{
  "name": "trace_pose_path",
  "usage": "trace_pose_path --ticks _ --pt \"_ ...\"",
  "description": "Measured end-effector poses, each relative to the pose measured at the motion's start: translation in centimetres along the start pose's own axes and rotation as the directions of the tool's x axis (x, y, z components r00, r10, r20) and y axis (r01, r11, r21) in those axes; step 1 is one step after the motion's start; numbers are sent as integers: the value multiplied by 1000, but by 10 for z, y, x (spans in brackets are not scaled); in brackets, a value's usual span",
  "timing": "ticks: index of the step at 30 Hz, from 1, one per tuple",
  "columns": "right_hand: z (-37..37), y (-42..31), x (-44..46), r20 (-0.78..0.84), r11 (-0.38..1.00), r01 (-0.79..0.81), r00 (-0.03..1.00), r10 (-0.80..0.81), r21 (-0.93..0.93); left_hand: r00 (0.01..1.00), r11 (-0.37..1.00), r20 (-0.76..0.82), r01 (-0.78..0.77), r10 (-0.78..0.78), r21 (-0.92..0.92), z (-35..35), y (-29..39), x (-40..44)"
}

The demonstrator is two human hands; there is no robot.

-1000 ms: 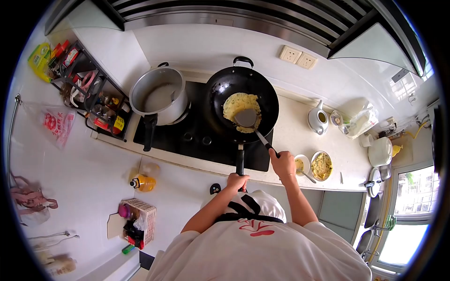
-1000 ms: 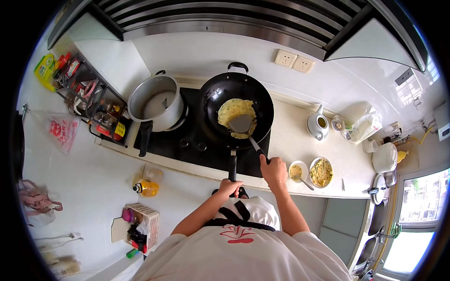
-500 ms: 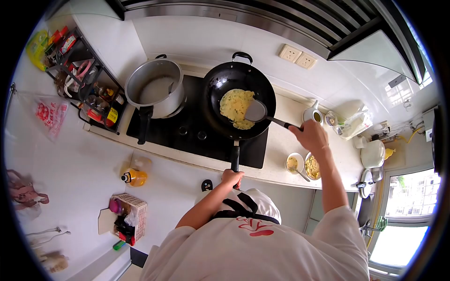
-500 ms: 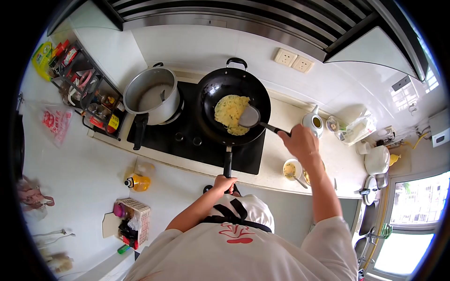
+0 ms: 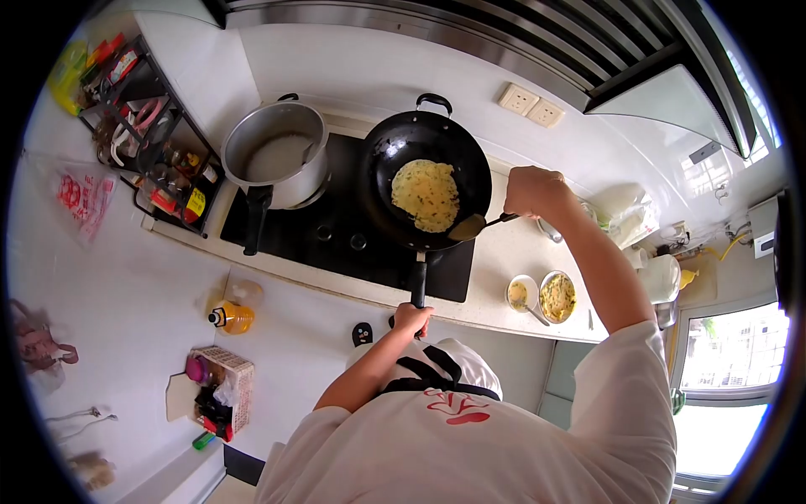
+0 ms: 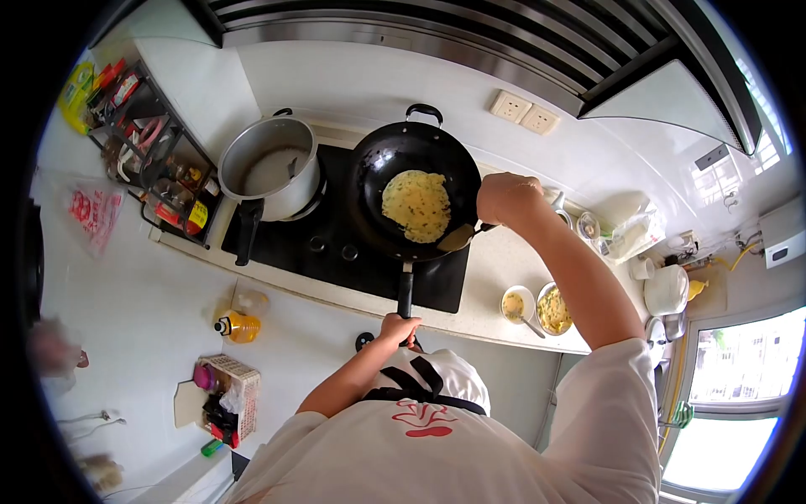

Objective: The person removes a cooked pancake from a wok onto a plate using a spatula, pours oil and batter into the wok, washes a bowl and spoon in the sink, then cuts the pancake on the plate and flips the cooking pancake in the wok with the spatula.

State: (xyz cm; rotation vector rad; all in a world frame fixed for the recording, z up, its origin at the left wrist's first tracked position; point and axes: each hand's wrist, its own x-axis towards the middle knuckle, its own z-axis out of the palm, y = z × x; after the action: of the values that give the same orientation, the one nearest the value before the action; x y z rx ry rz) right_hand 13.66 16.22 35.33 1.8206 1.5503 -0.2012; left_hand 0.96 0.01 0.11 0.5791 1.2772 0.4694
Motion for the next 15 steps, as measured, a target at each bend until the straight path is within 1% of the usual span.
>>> trace_pose_path --ticks 3,6,7,8,10,12,13,14,15 --pt "11 7 26 123 968 9 992 -41 251 1000 1000 -12 28 -28 11 0 2 0" --pt "48 11 49 3 969 76 997 -79 233 1000 1000 28 13 -13 1 -1 2 0" --pt "47 8 26 -97 965 114 991 -93 234 1000 1000 29 9 -9 3 -3 4 0" --pt "50 9 18 -65 964 147 989 -136 220 999 1000 32 8 -9 3 -2 4 -1" --pt "71 6 21 -90 933 111 992 -85 342 999 1000 30 19 -19 4 1 7 -8" --pt "105 0 34 -49 863 61 998 -42 501 999 999 19 30 -30 23 1 14 -12" --pt "127 -6 39 -31 805 22 1000 -4 593 999 1000 28 21 -22 22 1 13 -9" --pt "148 -10 40 -72 765 53 997 -9 642 999 1000 37 14 -15 22 0 9 -6" --pt "168 -15 38 -99 678 73 995 -1 731 999 999 37 20 -21 36 0 9 -6"
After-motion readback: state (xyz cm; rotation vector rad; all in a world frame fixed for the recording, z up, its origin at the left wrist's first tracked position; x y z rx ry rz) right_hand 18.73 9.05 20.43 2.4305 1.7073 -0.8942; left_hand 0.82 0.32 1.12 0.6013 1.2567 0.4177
